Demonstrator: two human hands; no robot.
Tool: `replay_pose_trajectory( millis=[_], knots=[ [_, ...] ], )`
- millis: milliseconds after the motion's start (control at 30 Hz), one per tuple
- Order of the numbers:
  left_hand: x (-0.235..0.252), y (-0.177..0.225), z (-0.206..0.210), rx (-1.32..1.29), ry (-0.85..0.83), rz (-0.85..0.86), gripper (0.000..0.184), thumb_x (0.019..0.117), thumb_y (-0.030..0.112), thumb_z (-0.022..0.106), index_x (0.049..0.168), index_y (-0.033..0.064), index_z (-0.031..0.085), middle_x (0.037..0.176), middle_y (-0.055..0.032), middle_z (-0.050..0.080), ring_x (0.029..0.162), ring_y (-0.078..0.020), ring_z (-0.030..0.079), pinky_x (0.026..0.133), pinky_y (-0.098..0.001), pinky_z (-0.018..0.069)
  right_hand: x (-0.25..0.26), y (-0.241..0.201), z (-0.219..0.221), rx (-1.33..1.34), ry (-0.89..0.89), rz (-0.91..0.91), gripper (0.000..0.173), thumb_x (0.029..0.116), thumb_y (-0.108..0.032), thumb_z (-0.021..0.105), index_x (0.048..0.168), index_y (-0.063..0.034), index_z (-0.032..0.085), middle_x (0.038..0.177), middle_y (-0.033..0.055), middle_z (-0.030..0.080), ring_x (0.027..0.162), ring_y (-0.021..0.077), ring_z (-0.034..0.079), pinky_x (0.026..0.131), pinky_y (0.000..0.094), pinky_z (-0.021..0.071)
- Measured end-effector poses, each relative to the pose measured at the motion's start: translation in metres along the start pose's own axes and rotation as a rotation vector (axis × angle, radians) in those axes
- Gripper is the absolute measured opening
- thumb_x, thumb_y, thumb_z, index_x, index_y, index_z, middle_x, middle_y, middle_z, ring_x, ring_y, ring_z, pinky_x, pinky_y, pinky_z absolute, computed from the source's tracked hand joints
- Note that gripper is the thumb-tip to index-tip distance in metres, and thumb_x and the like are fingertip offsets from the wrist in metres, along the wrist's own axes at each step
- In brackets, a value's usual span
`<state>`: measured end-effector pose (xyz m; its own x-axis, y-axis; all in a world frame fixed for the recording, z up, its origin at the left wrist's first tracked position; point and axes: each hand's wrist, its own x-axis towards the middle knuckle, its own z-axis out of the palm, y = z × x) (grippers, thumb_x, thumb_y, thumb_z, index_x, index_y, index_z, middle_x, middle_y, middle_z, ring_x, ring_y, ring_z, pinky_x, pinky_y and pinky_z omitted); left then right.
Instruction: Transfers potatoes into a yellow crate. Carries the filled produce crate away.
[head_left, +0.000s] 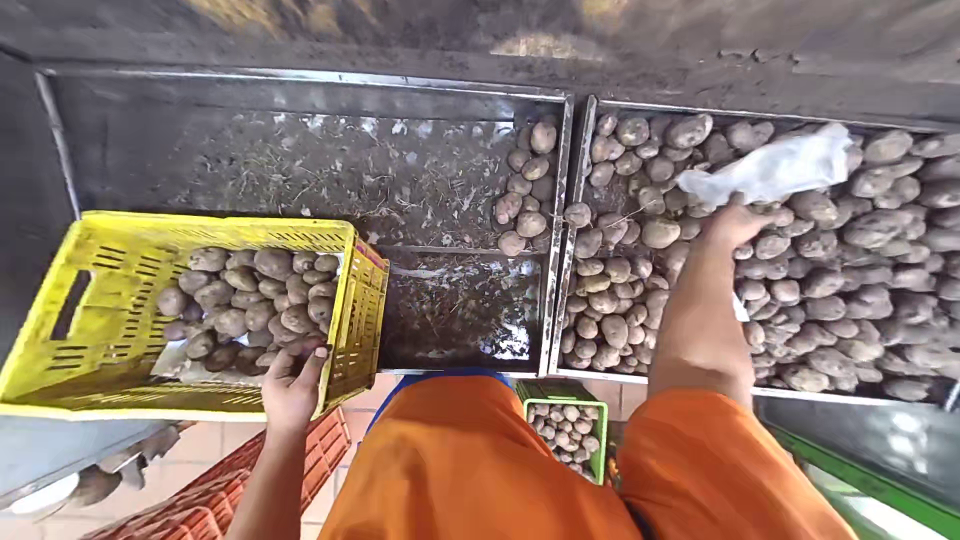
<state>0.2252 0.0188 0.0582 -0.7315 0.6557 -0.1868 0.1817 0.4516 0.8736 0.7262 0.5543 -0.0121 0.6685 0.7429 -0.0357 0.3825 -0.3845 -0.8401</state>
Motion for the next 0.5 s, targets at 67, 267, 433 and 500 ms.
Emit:
replay_pose_trajectory(
  millis=[67, 267, 433, 500],
  knots=[
    [-0.007, -0.001, 0.014, -0.017, -0.004, -0.011, 0.026, 0.0959, 0.016, 0.062, 0.115, -0.0009, 0.064, 0.107, -0.0027, 0.071, 0.093, -0.0069, 0.07, 0.086, -0.0271, 0.0598, 0.003, 0.0, -0.003, -0.064, -0.045, -0.089, 0.085, 0.092, -0.034, 0.069, 0.157, 0.0021, 0.029, 0.152, 0.0239, 0.046, 0.139, 0.0273, 0.05, 0.115, 0.0372, 0.0439],
    [-0.009, 0.011, 0.068, -0.052, -0.089, -0.089, 0.023, 0.0963, 0.012, 0.062, 0.114, -0.0011, 0.066, 0.107, -0.0066, 0.073, 0.094, -0.0134, 0.071, 0.087, -0.0336, 0.0609, -0.169, 0.011, 0.077, -0.624, -1.013, -0.94, 0.047, 0.0933, -0.029, 0.073, 0.136, -0.0105, 0.064, 0.141, 0.0202, 0.059, 0.133, 0.0433, 0.053, 0.111, 0.0661, 0.0398],
    [0.025, 0.037, 0.131, -0.12, -0.243, -0.181, 0.022, 0.0993, 0.01, 0.059, 0.117, -0.0016, 0.065, 0.109, -0.0105, 0.073, 0.091, -0.0207, 0.073, 0.084, -0.0389, 0.0632, -0.222, 0.028, 0.133, -0.811, -1.057, -1.031, 0.062, 0.0752, -0.017, 0.086, 0.133, -0.0119, 0.064, 0.144, 0.0268, 0.052, 0.134, 0.0516, 0.046, 0.114, 0.0697, 0.0335],
    [0.04, 0.046, 0.156, -0.211, -0.302, -0.28, 0.023, 0.1017, 0.01, 0.057, 0.121, -0.0029, 0.061, 0.111, -0.0127, 0.073, 0.09, -0.0225, 0.074, 0.082, -0.0391, 0.0637, -0.215, 0.025, 0.136, -0.811, -1.082, -0.962, 0.069, 0.0707, -0.015, 0.089, 0.134, -0.0108, 0.062, 0.142, 0.0283, 0.052, 0.13, 0.0526, 0.049, 0.104, 0.07, 0.0434]
  ],
)
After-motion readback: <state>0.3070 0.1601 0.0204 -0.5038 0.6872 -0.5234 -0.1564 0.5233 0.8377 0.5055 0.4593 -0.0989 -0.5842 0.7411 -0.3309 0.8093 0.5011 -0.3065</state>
